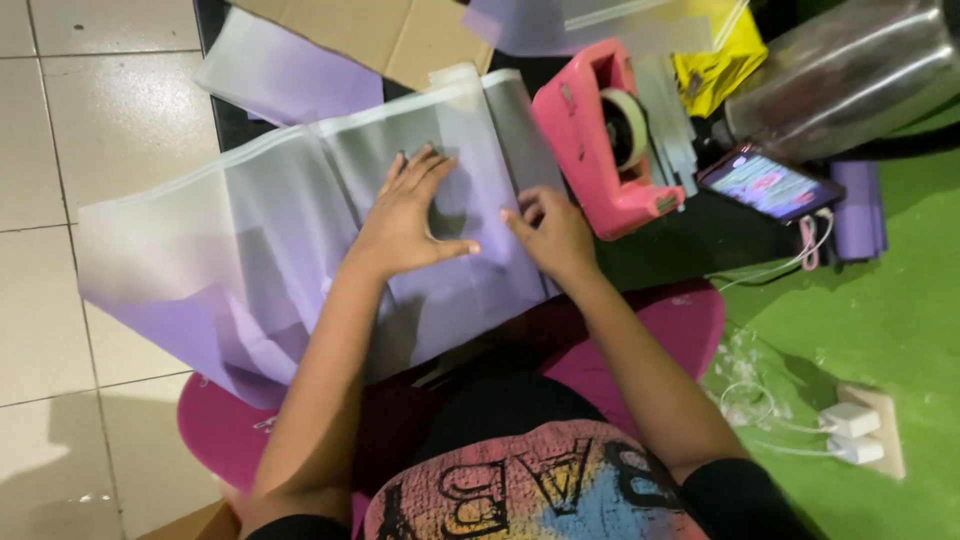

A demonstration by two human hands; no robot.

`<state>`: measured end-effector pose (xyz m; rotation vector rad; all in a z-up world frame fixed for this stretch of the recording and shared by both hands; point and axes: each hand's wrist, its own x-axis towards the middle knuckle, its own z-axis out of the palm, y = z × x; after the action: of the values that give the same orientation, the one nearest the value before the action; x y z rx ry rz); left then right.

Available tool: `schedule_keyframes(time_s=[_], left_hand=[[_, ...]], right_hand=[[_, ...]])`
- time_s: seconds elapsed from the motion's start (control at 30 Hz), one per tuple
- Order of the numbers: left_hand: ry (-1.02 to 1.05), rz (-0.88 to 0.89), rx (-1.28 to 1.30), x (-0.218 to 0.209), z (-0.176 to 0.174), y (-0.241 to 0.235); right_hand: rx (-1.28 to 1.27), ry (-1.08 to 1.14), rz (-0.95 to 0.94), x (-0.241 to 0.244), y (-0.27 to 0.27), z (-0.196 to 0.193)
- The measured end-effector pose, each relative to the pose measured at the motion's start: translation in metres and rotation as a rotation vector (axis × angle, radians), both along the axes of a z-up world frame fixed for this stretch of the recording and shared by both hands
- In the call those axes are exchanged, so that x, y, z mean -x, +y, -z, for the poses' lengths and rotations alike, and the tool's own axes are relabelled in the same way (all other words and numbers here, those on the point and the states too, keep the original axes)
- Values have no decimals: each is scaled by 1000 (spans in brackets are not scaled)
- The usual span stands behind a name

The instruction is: The person places a purple sheet of paper inside a clear plastic sleeve and smooths it down. They then use a pink tape dispenser to apply clear tape to the edges of the sleeve to seal it. The person repeats this process with multiple sleeves, stacking the finished ones.

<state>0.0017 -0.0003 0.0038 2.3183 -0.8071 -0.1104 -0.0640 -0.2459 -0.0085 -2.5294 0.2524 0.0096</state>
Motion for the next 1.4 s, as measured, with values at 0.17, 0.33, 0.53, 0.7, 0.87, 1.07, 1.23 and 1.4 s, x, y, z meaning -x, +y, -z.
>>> schedule_keyframes(time_s=[0.17, 0.33, 0.53, 0.7, 0.87, 1.07, 1.23, 1.4], left_hand=[[-67, 41, 32, 15, -34, 4], [-173, -107, -205, 71, -70, 17], [-82, -322, -403, 107, -41, 29], [-88, -318, -398, 116, -25, 24], [-291, -681, -276, 107, 1, 88], [417, -986, -215, 111, -7, 159], [-2, -926, -192, 111, -31, 140], [-250, -754, -270, 108, -20, 104]], right_hand=[[-330, -112, 83, 5, -28, 38], [-95, -284, 154, 38, -79, -46], [305, -787, 17, 54, -63, -109], [64, -829, -448, 57, 34, -53], [147, -370, -712, 53, 59, -6], [150, -362, -721, 50, 51, 1], [150, -357, -738, 47, 46, 0], [151, -380, -758, 45, 45, 1]])
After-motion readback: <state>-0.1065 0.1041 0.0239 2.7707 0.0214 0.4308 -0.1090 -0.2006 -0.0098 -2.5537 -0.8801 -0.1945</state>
